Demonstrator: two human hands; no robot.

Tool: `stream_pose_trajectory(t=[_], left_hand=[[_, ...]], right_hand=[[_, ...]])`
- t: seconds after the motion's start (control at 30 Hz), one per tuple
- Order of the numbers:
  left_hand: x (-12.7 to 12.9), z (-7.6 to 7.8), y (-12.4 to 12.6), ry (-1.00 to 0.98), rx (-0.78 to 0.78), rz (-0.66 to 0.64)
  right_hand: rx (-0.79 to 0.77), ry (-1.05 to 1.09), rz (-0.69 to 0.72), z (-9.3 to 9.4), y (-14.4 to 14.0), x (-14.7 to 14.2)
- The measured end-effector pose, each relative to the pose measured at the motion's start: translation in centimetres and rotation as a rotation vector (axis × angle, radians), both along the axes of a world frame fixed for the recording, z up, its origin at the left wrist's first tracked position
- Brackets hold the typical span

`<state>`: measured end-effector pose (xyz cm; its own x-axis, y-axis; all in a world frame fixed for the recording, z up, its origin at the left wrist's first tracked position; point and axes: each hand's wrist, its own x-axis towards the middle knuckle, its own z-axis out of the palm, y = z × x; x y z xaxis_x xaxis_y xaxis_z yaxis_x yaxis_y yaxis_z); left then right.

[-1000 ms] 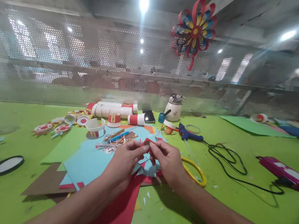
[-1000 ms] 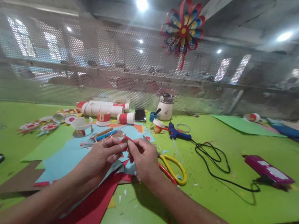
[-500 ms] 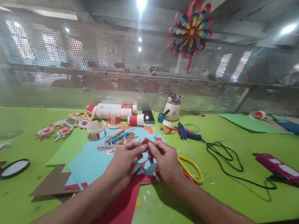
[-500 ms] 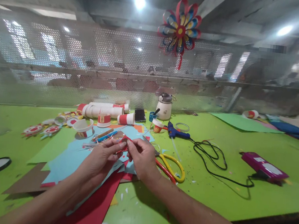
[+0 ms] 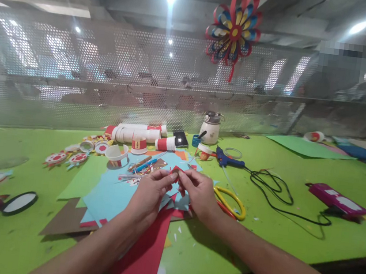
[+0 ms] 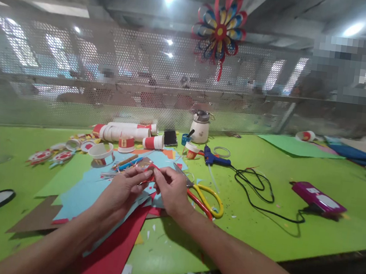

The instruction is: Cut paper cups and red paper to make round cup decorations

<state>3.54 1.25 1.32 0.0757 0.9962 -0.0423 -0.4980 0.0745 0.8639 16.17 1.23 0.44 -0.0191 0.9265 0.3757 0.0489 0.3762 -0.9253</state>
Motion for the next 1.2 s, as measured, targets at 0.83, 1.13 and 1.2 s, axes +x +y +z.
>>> stream_pose_trajectory(t=[0.83, 1.13, 1.2], left_hand=[[-2.1, 2.6, 0.2, -0.036, 0.047, 0.082], [-1.8, 2.5, 0.2, -0.07, 0.043, 0.079], [-1.8, 2.4, 0.2, -0.085, 0.038, 0.088]], right_hand=[[-0.017, -1.396, 0.046, 1.6, -1.4, 11.4], [-0.068, -1.45, 0.045, -0.1, -1.3, 11.2], [-0.163, -1.412, 0.03, 0.0, -0.8, 10.9]])
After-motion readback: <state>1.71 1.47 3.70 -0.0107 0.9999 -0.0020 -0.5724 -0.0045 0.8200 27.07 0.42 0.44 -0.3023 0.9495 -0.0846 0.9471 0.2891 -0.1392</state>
